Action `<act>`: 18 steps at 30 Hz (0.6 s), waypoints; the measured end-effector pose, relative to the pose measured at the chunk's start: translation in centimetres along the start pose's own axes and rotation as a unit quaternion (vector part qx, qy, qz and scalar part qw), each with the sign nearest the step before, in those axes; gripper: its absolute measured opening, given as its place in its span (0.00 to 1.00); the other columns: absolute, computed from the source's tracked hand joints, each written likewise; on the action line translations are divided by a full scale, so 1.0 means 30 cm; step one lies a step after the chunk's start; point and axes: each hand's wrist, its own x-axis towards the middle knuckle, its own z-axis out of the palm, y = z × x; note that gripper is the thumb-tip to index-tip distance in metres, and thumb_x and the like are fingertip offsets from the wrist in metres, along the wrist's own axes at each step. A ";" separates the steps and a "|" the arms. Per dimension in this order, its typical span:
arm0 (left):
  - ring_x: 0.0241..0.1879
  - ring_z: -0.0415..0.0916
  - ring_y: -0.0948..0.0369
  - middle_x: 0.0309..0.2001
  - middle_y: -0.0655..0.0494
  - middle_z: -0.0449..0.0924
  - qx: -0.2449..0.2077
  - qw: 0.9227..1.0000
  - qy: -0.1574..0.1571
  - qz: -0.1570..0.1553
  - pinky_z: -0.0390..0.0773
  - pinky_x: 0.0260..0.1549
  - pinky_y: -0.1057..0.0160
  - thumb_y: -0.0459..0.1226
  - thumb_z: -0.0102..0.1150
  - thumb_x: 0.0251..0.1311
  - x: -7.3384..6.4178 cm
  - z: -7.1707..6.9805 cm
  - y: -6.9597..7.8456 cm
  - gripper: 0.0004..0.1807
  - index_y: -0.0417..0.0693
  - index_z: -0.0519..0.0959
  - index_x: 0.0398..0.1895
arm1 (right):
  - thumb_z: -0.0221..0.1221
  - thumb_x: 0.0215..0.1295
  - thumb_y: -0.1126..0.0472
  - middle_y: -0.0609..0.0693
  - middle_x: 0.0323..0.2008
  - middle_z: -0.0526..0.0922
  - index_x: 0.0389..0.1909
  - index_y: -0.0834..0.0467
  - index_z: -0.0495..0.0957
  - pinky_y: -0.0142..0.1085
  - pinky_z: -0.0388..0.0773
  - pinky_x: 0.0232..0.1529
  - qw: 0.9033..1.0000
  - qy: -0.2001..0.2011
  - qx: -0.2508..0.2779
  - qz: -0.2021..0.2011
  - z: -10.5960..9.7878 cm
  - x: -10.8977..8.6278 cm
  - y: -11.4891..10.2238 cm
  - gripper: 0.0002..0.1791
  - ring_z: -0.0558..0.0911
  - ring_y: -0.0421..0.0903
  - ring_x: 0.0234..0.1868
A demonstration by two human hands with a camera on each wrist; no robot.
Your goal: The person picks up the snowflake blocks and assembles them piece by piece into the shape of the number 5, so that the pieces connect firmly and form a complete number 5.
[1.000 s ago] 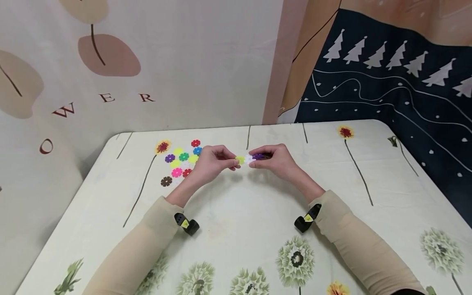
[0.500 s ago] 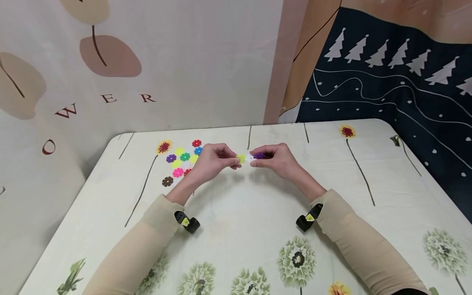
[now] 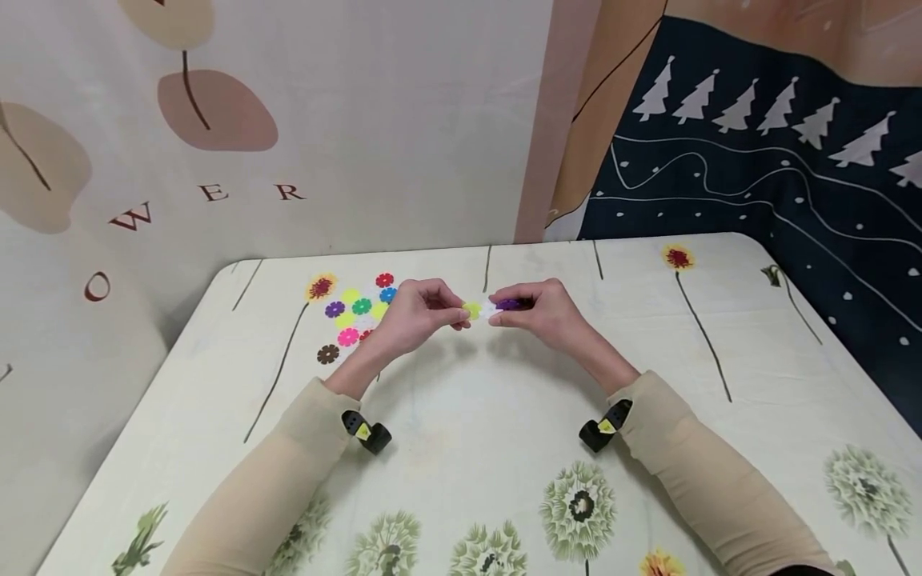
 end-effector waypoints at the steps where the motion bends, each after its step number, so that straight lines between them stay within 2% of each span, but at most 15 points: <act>1: 0.36 0.87 0.52 0.36 0.46 0.87 -0.006 1.000 0.007 0.006 0.86 0.45 0.60 0.28 0.68 0.64 0.001 0.002 0.001 0.04 0.36 0.84 0.40 | 0.76 0.56 0.65 0.58 0.48 0.88 0.49 0.65 0.87 0.29 0.83 0.42 1.000 0.005 0.004 -0.001 -0.003 0.001 -0.004 0.20 0.84 0.49 0.44; 5: 0.36 0.87 0.50 0.36 0.45 0.88 -0.026 0.999 0.019 0.026 0.86 0.44 0.59 0.28 0.69 0.63 0.006 0.005 0.006 0.05 0.35 0.84 0.40 | 0.76 0.56 0.65 0.59 0.48 0.88 0.49 0.65 0.87 0.30 0.84 0.43 1.000 0.014 0.012 -0.011 -0.015 0.003 -0.021 0.19 0.85 0.50 0.44; 13: 0.37 0.85 0.39 0.34 0.43 0.87 -0.035 0.998 -0.031 0.038 0.87 0.42 0.56 0.24 0.65 0.64 0.013 -0.020 0.006 0.03 0.29 0.82 0.37 | 0.74 0.57 0.68 0.61 0.46 0.88 0.48 0.68 0.86 0.29 0.82 0.40 0.999 -0.022 -0.006 -0.041 -0.021 0.003 -0.034 0.18 0.83 0.50 0.41; 18: 0.36 0.86 0.42 0.34 0.43 0.87 -0.037 0.998 -0.026 0.045 0.87 0.42 0.56 0.24 0.65 0.64 0.011 -0.021 0.007 0.01 0.30 0.82 0.36 | 0.74 0.56 0.69 0.62 0.46 0.88 0.48 0.69 0.86 0.28 0.83 0.40 0.998 -0.012 -0.002 -0.054 -0.015 0.002 -0.029 0.18 0.84 0.49 0.41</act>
